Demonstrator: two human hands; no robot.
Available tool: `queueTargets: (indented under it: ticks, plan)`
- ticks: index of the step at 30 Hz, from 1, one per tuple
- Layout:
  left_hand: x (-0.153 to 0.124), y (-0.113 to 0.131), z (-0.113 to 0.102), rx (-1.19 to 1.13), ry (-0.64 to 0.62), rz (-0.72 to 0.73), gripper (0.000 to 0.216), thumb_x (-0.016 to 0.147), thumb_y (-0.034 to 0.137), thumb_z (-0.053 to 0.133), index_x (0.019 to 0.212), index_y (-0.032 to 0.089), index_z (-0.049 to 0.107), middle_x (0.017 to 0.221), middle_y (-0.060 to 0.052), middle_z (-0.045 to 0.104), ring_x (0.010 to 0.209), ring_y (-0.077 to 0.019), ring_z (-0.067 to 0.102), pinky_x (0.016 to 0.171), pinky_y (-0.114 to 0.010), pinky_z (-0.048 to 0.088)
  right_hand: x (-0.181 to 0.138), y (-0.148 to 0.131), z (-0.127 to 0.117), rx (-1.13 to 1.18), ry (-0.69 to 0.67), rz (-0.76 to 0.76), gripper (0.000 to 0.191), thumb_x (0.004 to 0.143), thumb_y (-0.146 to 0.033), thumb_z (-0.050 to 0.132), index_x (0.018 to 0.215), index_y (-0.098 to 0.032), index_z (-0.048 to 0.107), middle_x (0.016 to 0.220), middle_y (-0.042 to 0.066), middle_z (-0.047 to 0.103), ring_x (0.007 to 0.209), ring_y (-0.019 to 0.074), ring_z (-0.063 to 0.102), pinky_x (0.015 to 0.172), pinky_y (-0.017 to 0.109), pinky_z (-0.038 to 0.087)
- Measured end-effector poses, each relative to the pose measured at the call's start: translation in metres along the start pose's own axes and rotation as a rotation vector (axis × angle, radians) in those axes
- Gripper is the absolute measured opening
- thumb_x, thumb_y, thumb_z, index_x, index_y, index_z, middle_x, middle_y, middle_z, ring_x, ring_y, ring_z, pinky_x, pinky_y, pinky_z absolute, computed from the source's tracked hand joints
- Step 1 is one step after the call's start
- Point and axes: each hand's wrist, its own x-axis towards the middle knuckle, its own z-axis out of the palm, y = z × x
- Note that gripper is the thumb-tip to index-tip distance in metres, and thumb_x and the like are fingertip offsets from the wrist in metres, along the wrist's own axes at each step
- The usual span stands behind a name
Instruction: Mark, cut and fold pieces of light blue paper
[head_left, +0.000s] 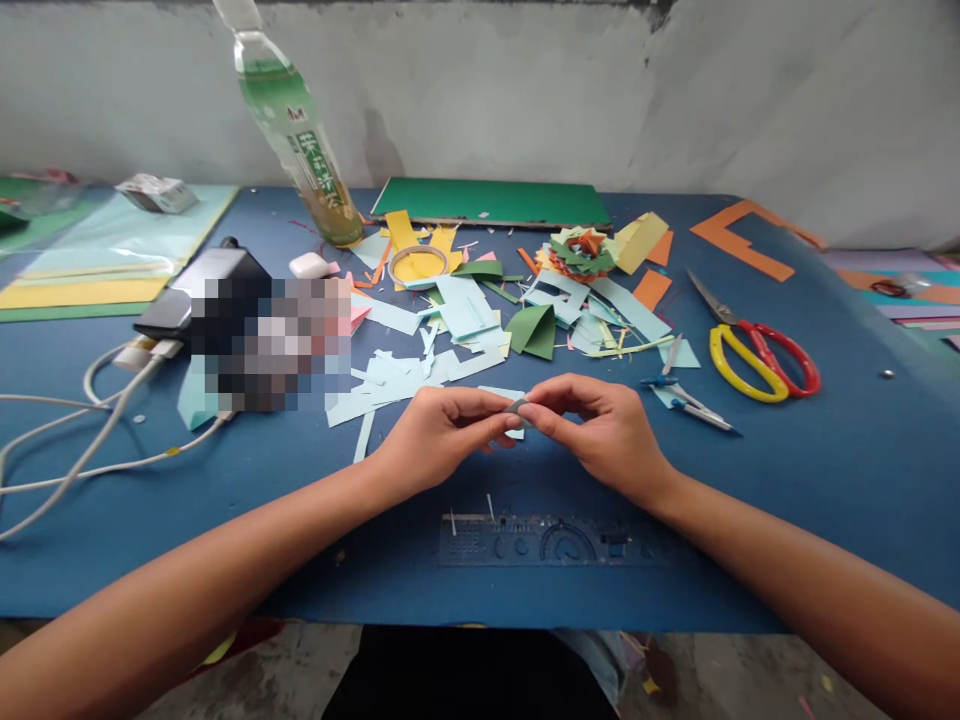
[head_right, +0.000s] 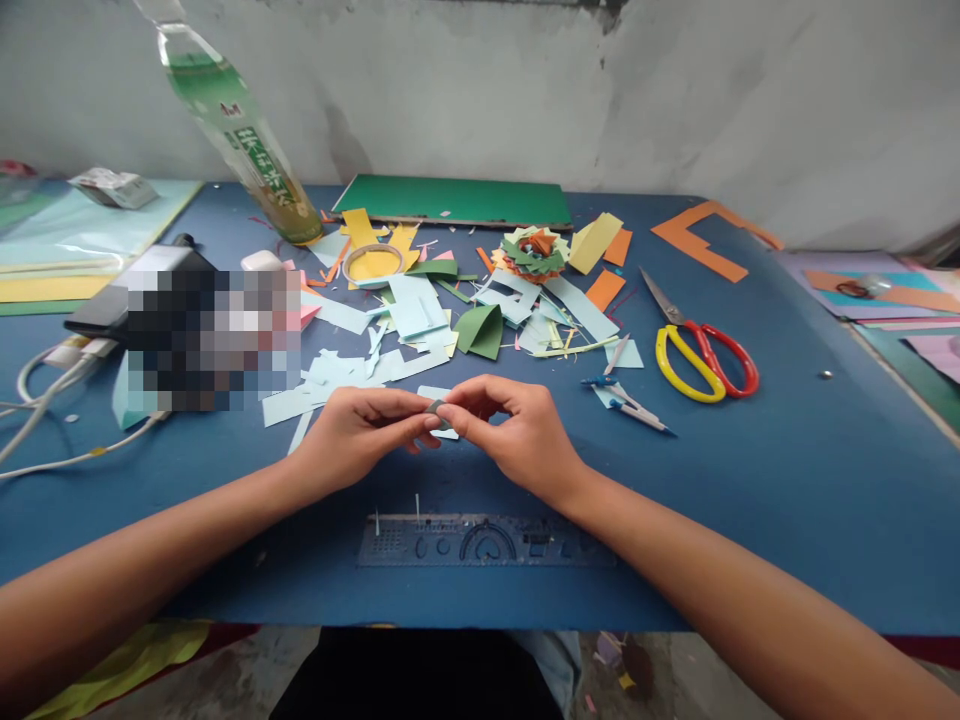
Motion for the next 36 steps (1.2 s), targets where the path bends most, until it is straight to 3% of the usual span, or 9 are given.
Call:
queueTargets:
  ticks: [18, 25, 27, 31, 36]
  plan:
    - [0.0004, 0.0014, -0.0001, 0.009, -0.027, -0.045, 0.017, 0.078, 0.028, 0.061, 0.087, 0.016, 0.07, 0.072, -0.002, 0.07, 0.068, -0.0143, 0.066, 0.057, -0.02, 0.052, -0.0001, 0.001, -0.0001, -0.016, -0.009, -0.009, 0.007, 0.076, -0.028, 0.065, 0.076, -0.02, 0.066, 0.068, 0.0, 0.068, 0.062, 0.0144, 0.063, 0.058, 0.026, 0.052]
    - [-0.0002, 0.0014, -0.004, 0.212, -0.149, -0.107, 0.023, 0.077, 0.034, 0.062, 0.07, 0.014, 0.069, 0.06, -0.002, 0.066, 0.056, -0.0118, 0.06, 0.05, -0.02, 0.046, 0.0002, -0.0029, -0.0021, -0.123, -0.076, -0.121, 0.004, 0.077, -0.021, 0.063, 0.074, -0.02, 0.065, 0.068, -0.001, 0.067, 0.062, 0.0134, 0.061, 0.057, 0.024, 0.049]
    - [-0.0007, 0.0019, -0.0047, 0.173, -0.142, -0.11, 0.022, 0.078, 0.033, 0.06, 0.071, 0.015, 0.07, 0.063, -0.002, 0.068, 0.059, -0.0124, 0.061, 0.054, -0.02, 0.048, -0.0003, -0.0026, -0.0026, -0.092, -0.096, -0.106, 0.003, 0.076, -0.021, 0.065, 0.077, -0.021, 0.063, 0.071, -0.001, 0.068, 0.064, 0.0135, 0.062, 0.06, 0.024, 0.051]
    - [-0.0013, 0.0036, -0.005, 0.193, -0.059, -0.069, 0.019, 0.077, 0.03, 0.06, 0.069, 0.015, 0.071, 0.06, -0.001, 0.068, 0.058, -0.013, 0.061, 0.053, -0.02, 0.048, -0.0016, -0.0015, -0.002, 0.047, -0.119, -0.004, 0.022, 0.071, -0.025, 0.07, 0.09, -0.021, 0.059, 0.081, 0.0, 0.068, 0.073, 0.0145, 0.066, 0.067, 0.026, 0.054]
    - [-0.0005, 0.0063, -0.0034, 0.143, -0.05, -0.099, 0.021, 0.077, 0.033, 0.062, 0.07, 0.015, 0.07, 0.063, -0.001, 0.069, 0.06, -0.0137, 0.064, 0.056, -0.021, 0.051, -0.0005, -0.0039, -0.002, 0.029, -0.059, 0.054, 0.024, 0.07, -0.021, 0.071, 0.089, -0.021, 0.057, 0.065, -0.004, 0.066, 0.06, 0.0125, 0.064, 0.059, 0.023, 0.052]
